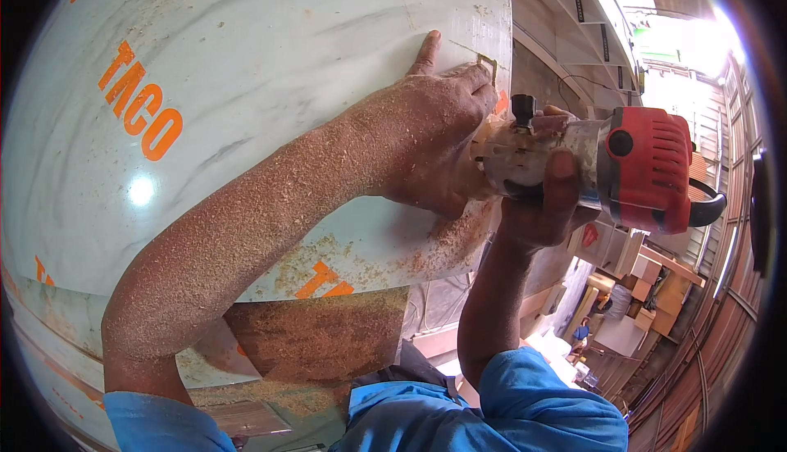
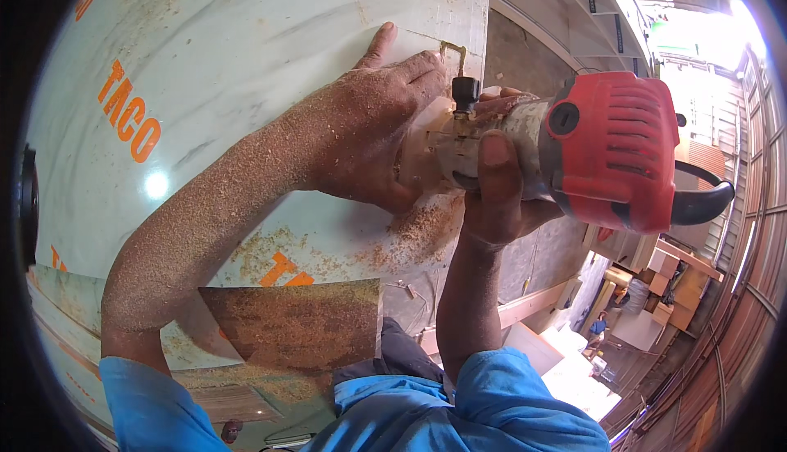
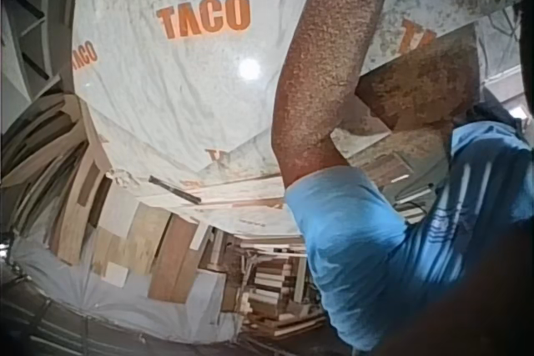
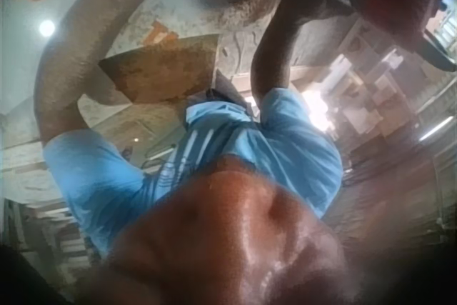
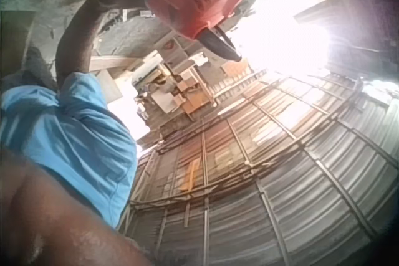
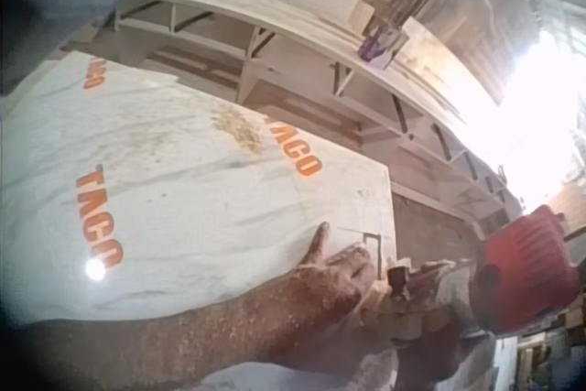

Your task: The person uses a handheld wood router to cut a rectangular opening in a wood panel covered with white protective film. They guide the tool through the material, inspect the router base while handling a metal hardware piece, and then perform additional routing on the panel.

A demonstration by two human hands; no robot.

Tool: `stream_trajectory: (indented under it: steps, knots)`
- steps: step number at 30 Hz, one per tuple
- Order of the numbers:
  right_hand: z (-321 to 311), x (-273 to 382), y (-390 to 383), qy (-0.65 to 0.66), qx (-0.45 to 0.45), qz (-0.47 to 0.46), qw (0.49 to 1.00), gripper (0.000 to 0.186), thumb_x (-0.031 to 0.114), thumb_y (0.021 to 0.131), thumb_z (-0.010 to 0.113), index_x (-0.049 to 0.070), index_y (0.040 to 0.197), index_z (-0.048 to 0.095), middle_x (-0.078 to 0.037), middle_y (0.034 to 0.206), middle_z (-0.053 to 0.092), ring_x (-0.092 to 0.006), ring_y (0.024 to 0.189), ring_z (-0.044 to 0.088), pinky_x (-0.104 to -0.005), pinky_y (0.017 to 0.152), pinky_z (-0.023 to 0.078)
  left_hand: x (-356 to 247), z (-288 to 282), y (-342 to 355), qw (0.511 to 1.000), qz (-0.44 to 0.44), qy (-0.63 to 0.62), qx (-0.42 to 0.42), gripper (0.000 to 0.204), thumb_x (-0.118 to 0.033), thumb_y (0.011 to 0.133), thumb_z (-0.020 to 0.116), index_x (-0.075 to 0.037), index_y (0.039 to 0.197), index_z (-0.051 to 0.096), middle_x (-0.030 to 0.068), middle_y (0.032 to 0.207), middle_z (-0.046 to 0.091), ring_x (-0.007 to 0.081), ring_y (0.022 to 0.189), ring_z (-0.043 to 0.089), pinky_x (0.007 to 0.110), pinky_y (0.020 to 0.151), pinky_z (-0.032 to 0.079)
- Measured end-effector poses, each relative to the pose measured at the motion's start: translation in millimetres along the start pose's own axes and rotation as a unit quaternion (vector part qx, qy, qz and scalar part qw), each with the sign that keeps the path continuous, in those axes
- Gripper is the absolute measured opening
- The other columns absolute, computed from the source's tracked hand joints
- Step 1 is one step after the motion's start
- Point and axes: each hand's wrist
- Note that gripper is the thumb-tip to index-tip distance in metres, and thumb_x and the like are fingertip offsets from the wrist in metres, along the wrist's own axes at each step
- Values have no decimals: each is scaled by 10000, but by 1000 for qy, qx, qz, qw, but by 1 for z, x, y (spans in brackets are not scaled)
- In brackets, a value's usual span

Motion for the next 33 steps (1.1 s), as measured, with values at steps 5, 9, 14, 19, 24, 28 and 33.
stream_trajectory:
  steps: [5, 9, 14, 19, 24, 28, 33]
  knots:
    - [2, 0, -1, 10, -9, 20, 1000, 523, 223, 842, 701, -103, 1237, 596, -237, 1053, 702, -353, 1017, 684, -525, 988, 535, 2, -3, 1, 1000, 5, -4, 3, 951, -429, 616, 844, 46, 1364, 499, 213, 1281, 549, 360, 1346, 514, 717, 1234, 160]
    - [-1, -1, -4, 9, -7, 21, 1000, 533, 226, 843, 705, -106, 1244, 594, -243, 1063, 701, -365, 1035, 684, -525, 987, 538, 3, 6, 0, 999, 21, -26, -35, 925, -412, 625, 836, 7, 1378, 499, 199, 1279, 547, 356, 1343, 515, 740, 1219, 157]
    - [0, -2, -3, 12, -6, 18, 1000, 530, 232, 847, 699, -116, 1233, 593, -244, 1062, 701, -368, 1041, 682, -524, 983, 540, 6, 7, -1, 999, 22, -20, -36, 945, -411, 624, 838, 13, 1388, 480, 206, 1293, 542, 363, 1356, 507, 735, 1222, 156]
    - [-1, -2, -1, 4, 21, 12, 1000, 553, 238, 858, 690, -124, 1258, 570, -242, 1061, 698, -361, 1046, 679, -532, 986, 538, 5, 2, -1, 999, 13, -37, -28, 984, -414, 608, 849, 51, 1383, 461, 227, 1302, 537, 378, 1374, 493, 708, 1241, 146]
    - [3, -1, -3, 19, -4, 26, 999, 538, 225, 859, 678, -116, 1260, 566, -245, 1055, 693, -353, 1031, 677, -528, 979, 538, 4, -4, 0, 999, 10, -47, -1, 979, -421, 599, 855, 57, 1365, 478, 225, 1295, 539, 379, 1360, 502, 702, 1241, 154]
    - [1, 0, -4, 19, -4, 35, 999, 534, 214, 854, 679, -112, 1261, 566, -245, 1054, 692, -352, 1032, 674, -525, 980, 537, 4, 0, -3, 997, 30, -39, -61, 955, -412, 588, 856, 63, 1335, 499, 217, 1259, 548, 374, 1314, 532, 686, 1247, 156]
    - [0, -3, -2, 30, 13, 19, 999, 532, 210, 847, 679, -111, 1256, 567, -239, 1045, 692, -348, 1015, 676, -527, 982, 537, 4, -5, 1, 998, 20, -49, -15, 932, -398, 587, 849, 66, 1321, 510, 210, 1233, 557, 365, 1283, 553, 663, 1248, 174]
Point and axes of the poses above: each hand's wrist, its own y-axis towards the middle knuckle, its own z-axis out of the palm, x = y × z
